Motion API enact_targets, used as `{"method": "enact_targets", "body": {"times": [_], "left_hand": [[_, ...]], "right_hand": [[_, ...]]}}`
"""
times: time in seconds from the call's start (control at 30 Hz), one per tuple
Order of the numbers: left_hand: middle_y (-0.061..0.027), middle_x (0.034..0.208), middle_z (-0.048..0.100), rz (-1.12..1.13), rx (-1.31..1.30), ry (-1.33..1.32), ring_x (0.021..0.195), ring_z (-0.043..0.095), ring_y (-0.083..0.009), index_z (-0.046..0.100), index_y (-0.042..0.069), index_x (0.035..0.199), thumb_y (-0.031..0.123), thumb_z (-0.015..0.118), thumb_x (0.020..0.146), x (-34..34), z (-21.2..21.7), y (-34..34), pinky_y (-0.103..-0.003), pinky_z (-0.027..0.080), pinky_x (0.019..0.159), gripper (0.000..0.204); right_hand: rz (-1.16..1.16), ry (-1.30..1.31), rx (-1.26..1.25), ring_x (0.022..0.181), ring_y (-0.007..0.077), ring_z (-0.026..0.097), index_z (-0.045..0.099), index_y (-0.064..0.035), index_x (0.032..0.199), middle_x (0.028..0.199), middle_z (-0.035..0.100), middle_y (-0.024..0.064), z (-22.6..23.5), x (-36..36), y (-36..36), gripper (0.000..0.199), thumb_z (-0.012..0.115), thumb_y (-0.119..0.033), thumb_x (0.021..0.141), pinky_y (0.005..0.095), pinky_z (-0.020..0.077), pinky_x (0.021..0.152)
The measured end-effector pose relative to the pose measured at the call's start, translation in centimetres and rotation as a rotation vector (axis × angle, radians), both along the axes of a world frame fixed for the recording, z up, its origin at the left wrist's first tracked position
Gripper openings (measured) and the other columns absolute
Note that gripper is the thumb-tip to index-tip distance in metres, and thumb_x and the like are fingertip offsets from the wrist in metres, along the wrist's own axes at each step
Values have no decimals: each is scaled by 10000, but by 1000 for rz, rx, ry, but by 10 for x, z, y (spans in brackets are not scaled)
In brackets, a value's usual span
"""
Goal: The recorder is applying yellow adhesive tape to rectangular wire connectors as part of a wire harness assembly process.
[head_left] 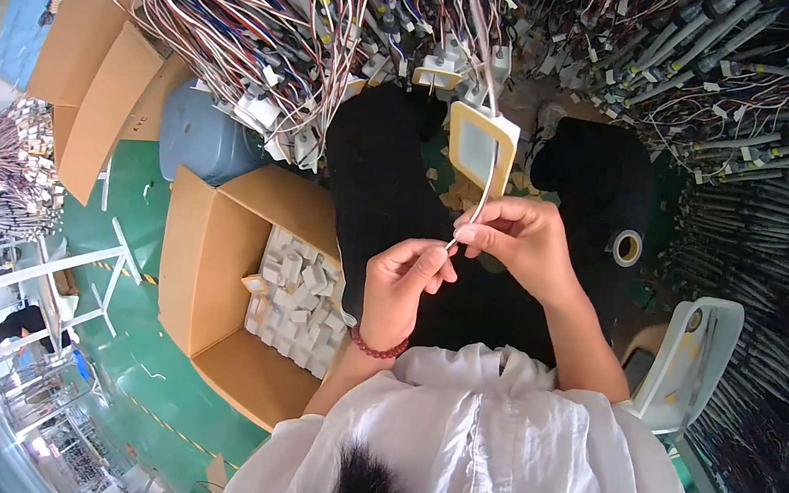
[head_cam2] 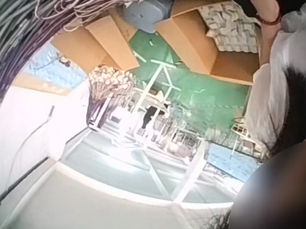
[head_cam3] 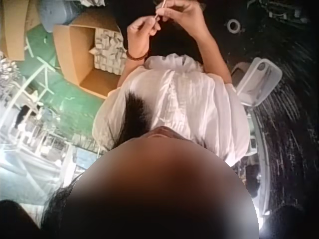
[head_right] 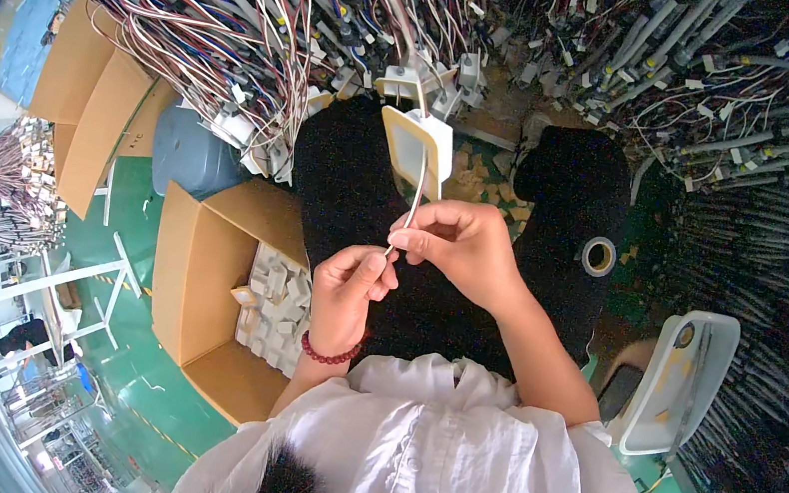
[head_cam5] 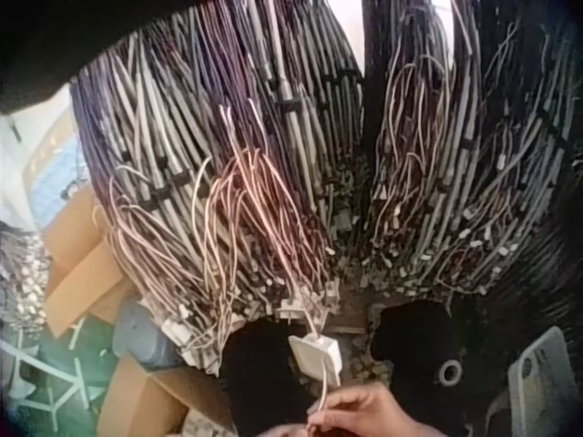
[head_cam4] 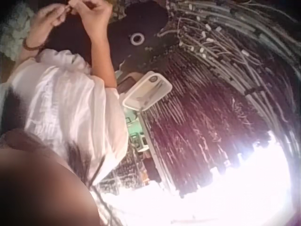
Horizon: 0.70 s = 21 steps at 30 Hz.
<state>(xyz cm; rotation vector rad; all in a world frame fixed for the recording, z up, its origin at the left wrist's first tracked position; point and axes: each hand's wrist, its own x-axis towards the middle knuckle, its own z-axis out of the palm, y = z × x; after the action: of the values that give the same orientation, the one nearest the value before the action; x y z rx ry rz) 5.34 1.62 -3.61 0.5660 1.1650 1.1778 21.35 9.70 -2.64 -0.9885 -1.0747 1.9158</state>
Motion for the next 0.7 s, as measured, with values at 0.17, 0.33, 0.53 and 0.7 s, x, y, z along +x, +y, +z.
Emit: {"method": "enact_targets", "body": {"times": [0.17, 0.33, 0.53, 0.7], "left_hand": [[-187, 840, 623, -268, -75, -384, 608, 601, -203, 220, 46, 1408, 659, 295, 907, -14, 3, 15, -270, 497, 576, 795], [-218, 751, 620, -367, 2, -973, 429, 548, -227, 12, 168, 1490, 812, 142, 771, -4, 4, 23, -265, 486, 437, 974], [-108, 547, 500, -274, -20, -946, 325, 410, -130, -14, 255, 1488, 780, 171, 791, 6, 12, 16, -218, 383, 312, 892], [-37, 469, 411, -202, -42, -862, 308, 325, -85, -11, 253, 1490, 757, 173, 825, 8, 18, 14, -199, 300, 293, 855]], "right_hand": [[8, 94, -99, 652, 114, 618, 680, 33, 860, 773, 664, 71, 2, 0, 2, 111, 707, -59, 804, 234, 513, 613], [7, 90, -81, 642, 72, 573, 689, 4, 841, 777, 658, 34, -2, -9, -5, 97, 706, -89, 819, 205, 465, 585], [-94, -90, 205, 643, 80, 563, 696, 3, 843, 825, 596, 36, -8, -17, -9, 100, 730, -74, 788, 203, 456, 576], [-99, -66, 172, 659, 86, 575, 694, 14, 855, 851, 586, 48, -5, -19, -11, 104, 726, -58, 786, 206, 480, 566]]}}
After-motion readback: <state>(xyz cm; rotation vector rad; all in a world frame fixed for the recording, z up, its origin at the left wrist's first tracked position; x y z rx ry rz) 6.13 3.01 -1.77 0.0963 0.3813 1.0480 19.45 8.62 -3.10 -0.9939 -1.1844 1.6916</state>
